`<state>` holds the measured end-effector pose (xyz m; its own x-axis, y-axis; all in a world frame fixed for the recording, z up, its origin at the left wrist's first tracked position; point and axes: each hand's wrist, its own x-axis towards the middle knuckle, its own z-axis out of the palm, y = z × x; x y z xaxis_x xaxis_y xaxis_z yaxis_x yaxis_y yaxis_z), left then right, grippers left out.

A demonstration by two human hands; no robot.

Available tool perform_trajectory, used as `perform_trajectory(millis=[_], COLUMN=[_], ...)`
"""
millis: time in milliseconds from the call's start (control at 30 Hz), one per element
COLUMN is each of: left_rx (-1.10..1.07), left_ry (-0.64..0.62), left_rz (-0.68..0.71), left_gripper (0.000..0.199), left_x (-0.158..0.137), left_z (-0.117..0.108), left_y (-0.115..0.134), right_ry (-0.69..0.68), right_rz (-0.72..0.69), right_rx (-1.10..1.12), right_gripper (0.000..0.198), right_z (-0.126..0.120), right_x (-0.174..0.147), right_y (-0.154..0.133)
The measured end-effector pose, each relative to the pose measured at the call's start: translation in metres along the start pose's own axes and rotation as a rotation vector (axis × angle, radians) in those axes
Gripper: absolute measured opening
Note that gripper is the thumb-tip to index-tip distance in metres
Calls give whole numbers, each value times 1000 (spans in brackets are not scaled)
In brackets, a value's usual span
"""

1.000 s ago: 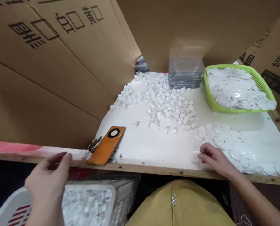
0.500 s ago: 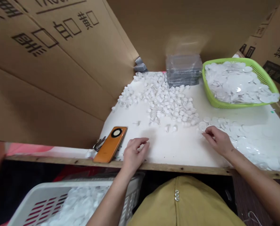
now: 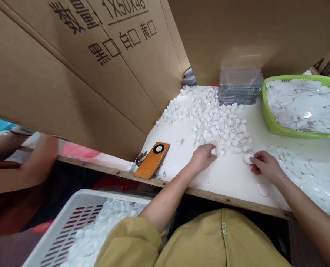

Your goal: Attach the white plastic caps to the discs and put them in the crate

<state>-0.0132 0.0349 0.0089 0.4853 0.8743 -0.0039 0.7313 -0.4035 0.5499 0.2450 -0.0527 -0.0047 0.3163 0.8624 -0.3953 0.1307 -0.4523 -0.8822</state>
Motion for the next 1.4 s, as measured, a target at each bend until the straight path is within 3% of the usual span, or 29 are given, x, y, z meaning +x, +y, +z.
perform_trajectory(millis=[167,333,600,733,900,1200,1400], left_rx=[61,118,-95,-182,-133,-89,-74], left_ry=[-41,-216,-60,-63,-48,-58,-104], left_rz=[14,68,106,91,97,72,95], left_gripper=[36,26,31,28,20,24,22], left_x=[-25,-37,-46,-44,-42,-40,-38], left_z=[-18,-7,15,18,22,23,19], left_y=[5,9,5,1,-3,-3,-3], right_ry=[31,-111,-276,-329,-425,-370,-417], right_rz=[-41,-150,-95,-125,-181,-110,-96], right_rx=[43,49,41,96,81,-120,-227], right_gripper=[28,29,35,35,30,27,24], right_z=[-3,24,55,70,90,98,99], right_x=[-4,-22,-31,-25,-22,-14,-10], right_y=[-5,-19,-25,-25,-27,-26,-30])
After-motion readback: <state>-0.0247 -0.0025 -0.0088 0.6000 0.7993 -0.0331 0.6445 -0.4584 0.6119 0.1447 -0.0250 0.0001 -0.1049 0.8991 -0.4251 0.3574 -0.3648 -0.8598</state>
